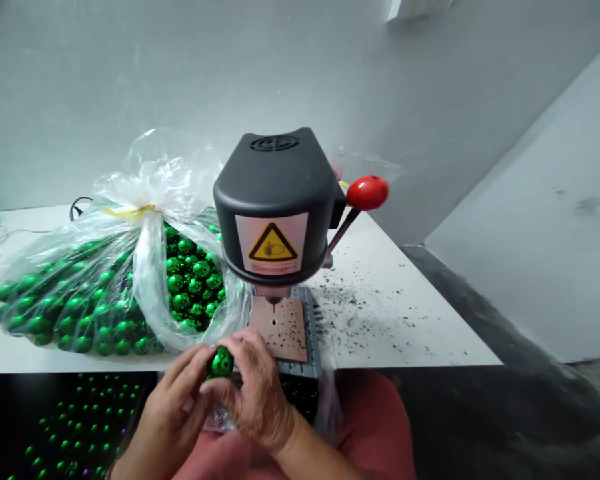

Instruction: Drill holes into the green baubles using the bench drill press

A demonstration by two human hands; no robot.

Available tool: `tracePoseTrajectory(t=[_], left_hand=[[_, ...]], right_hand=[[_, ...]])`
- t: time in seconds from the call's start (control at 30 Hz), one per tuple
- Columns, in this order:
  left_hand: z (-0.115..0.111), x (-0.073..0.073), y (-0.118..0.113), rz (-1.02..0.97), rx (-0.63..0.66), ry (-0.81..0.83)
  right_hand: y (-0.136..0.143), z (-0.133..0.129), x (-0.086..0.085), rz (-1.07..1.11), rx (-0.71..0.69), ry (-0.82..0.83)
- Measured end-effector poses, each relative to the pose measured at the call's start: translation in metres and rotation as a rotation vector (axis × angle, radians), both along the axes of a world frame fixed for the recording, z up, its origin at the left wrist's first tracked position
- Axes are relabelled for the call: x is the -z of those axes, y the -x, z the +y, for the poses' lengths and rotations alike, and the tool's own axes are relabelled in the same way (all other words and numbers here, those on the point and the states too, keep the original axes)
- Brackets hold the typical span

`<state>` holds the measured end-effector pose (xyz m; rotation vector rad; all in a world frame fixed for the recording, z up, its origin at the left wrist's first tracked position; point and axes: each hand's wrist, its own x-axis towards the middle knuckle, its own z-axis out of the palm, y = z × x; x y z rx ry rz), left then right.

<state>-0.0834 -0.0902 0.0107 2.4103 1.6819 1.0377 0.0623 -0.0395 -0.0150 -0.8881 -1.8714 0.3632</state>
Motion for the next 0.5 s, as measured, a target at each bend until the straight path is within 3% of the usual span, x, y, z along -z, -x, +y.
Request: tracePoseTrajectory(t=[0.17, 0.3, 0.4, 0.47, 0.5], left_hand=[[-0.007, 0.022, -0.018, -0.241, -0.034, 0.069], [-0.008, 0.036, -0.025, -0.416, -0.044, 0.280], [-0.013, 0.039, -0.030, -0.541, -0.094, 0.485], [-0.017, 0.039, -0.034, -0.615, -0.108, 0.567], [-0.019, 0.039, -0.037, -0.640, -0.105, 0.593]], right_hand=[[-0.010, -0.019, -0.015, -0.023, -0.098, 0.309], [-0.051, -0.012, -0.026, -0.071, -0.153, 0.481], [-0.097, 0.007, -0.042, 0.187, 0.132, 0.608], [-0.123, 0.029, -0.059, 0.403, 0.330, 0.585], [-0.132, 0.042, -0.070, 0.484, 0.365, 0.548]])
